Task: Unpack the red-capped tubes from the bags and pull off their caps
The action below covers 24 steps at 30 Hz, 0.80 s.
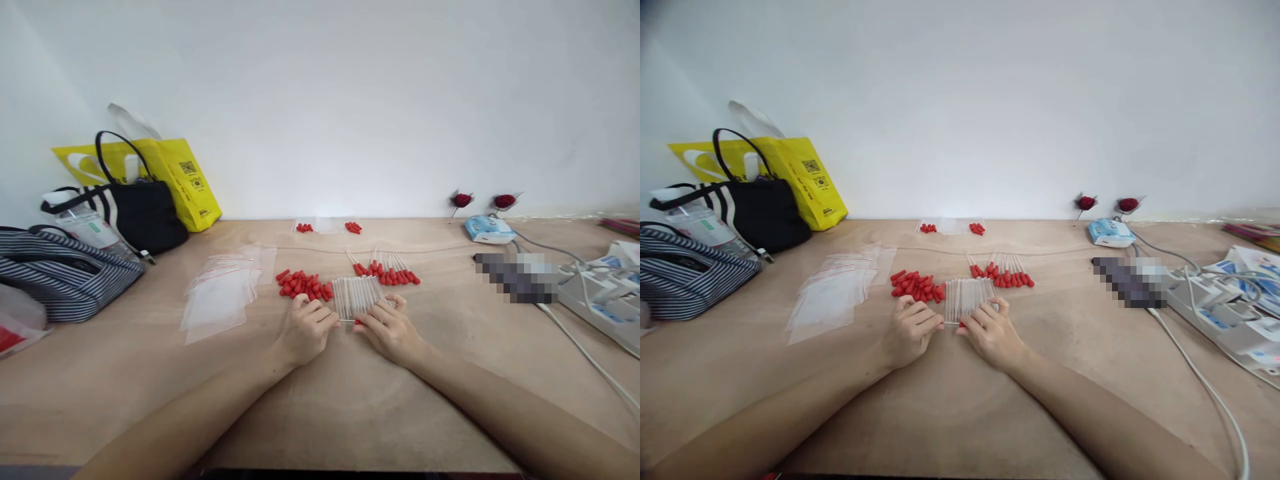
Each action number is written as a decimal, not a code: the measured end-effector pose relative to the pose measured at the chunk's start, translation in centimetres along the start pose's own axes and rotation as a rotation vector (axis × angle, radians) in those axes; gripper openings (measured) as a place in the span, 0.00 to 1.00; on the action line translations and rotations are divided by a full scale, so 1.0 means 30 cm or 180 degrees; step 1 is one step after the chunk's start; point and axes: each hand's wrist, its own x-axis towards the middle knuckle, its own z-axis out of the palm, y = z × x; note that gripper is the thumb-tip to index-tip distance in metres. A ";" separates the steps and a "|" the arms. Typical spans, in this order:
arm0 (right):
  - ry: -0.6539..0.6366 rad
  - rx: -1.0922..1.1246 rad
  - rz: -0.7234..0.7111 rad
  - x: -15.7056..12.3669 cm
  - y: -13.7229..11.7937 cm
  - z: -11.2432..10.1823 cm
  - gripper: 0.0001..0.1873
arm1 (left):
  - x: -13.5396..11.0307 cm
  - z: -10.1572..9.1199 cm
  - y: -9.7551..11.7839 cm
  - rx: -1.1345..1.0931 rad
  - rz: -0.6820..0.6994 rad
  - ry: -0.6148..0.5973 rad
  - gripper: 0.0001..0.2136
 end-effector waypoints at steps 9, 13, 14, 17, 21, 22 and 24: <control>0.0134 0.0140 0.0127 -0.022 0.036 -0.032 0.10 | -0.037 -0.031 -0.041 -0.0082 -0.0161 0.0169 0.10; 0.0235 0.0231 0.0478 -0.037 0.070 -0.040 0.07 | -0.060 -0.040 -0.062 -0.0155 -0.0366 0.0258 0.09; 0.0243 0.0276 0.0490 -0.036 0.074 -0.035 0.07 | -0.061 -0.040 -0.065 -0.0190 -0.0417 0.0261 0.09; 0.0159 0.0528 0.0453 -0.014 0.074 -0.008 0.09 | -0.052 -0.039 -0.088 -0.0268 -0.0791 0.0251 0.11; -0.0202 0.0718 0.0565 0.062 0.063 0.047 0.10 | -0.043 -0.045 -0.151 -0.0543 -0.1607 0.0341 0.12; -0.0337 0.0721 0.0639 0.090 0.061 0.063 0.11 | -0.044 -0.047 -0.167 -0.0616 -0.1784 0.0364 0.12; -0.0664 0.0750 0.0828 0.150 0.058 0.097 0.11 | -0.052 -0.047 -0.193 -0.0688 -0.2033 0.0377 0.12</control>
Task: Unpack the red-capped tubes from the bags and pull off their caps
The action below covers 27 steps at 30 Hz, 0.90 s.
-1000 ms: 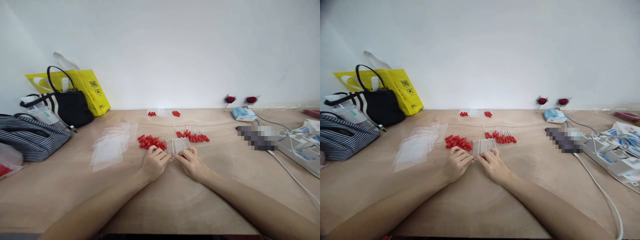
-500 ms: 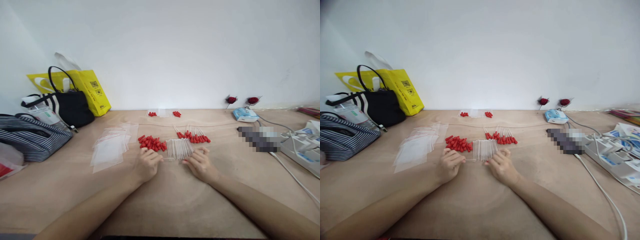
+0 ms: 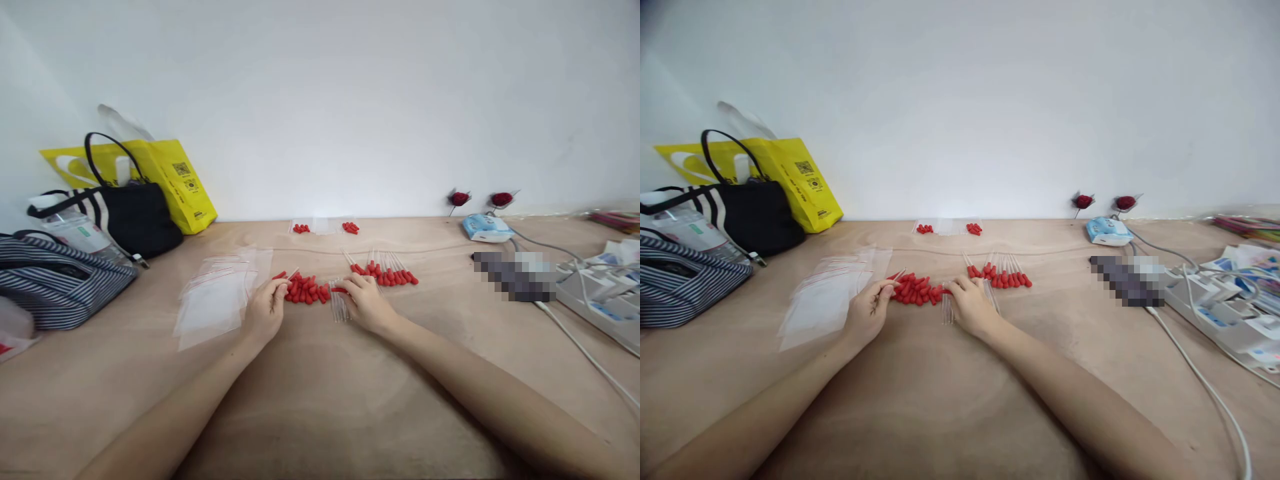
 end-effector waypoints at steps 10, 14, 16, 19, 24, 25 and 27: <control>-0.0326 -0.0012 0.0919 0.185 0.010 0.064 0.05 | -0.019 -0.009 -0.019 0.0254 0.0296 0.0068 0.11; 0.0191 -0.0224 0.0849 0.073 0.089 -0.025 0.07 | -0.024 0.021 0.032 0.0488 0.0845 -0.0051 0.09; 0.0435 -0.0419 0.0842 -0.014 0.139 -0.075 0.08 | -0.020 0.054 0.069 0.0649 0.1004 -0.0167 0.09; 0.0640 -0.0622 0.0849 -0.137 0.195 -0.130 0.09 | -0.005 0.110 0.132 0.0850 0.0954 -0.0405 0.10; 0.0468 -0.0671 0.0719 -0.223 0.211 -0.156 0.09 | 0.037 0.160 0.220 0.1152 0.0540 -0.1054 0.09; 0.0460 -0.0665 0.0723 -0.223 0.208 -0.153 0.09 | 0.045 0.163 0.231 0.1216 0.0447 -0.1153 0.09; 0.0458 -0.0659 0.0763 -0.213 0.201 -0.145 0.10 | 0.060 0.165 0.247 0.1366 0.0292 -0.1312 0.08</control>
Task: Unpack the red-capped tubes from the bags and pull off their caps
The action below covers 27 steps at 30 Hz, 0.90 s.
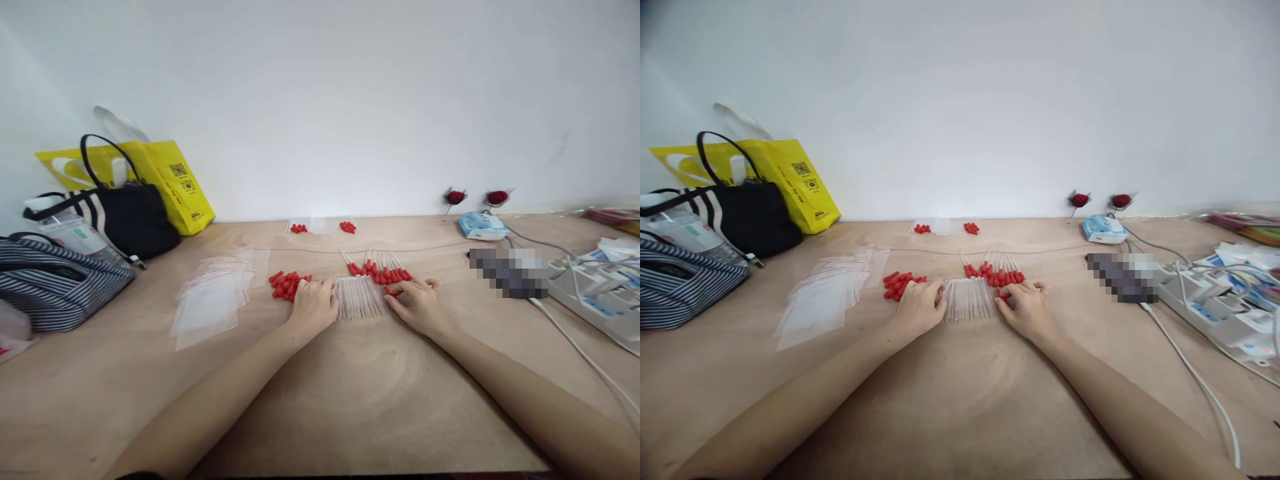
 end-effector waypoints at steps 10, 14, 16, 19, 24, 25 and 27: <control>-0.0013 0.0046 0.0086 0.011 -0.024 0.019 0.16 | 0.028 -0.004 0.018 0.0241 -0.0100 -0.0159 0.09; -0.0026 -0.0003 0.0275 0.046 -0.022 0.020 0.15 | 0.007 0.003 -0.002 -0.0091 -0.0010 0.0204 0.10; -0.0088 -0.0114 0.0374 0.088 -0.029 0.025 0.14 | -0.021 0.012 -0.028 -0.0329 0.0201 0.0616 0.10; -0.0332 -0.0321 0.0575 0.181 -0.055 0.044 0.13 | -0.072 0.024 -0.077 -0.0503 0.0582 0.1017 0.09; -0.1073 -0.0566 0.1054 0.341 -0.100 0.098 0.12 | -0.119 0.020 -0.137 -0.0572 0.0542 0.1132 0.09; -0.1176 -0.0597 0.1121 0.364 -0.104 0.112 0.12 | -0.119 0.017 -0.142 -0.0588 0.0484 0.1137 0.09; -0.1313 -0.0628 0.1220 0.397 -0.105 0.139 0.12 | -0.115 0.014 -0.145 -0.0624 0.0417 0.1106 0.09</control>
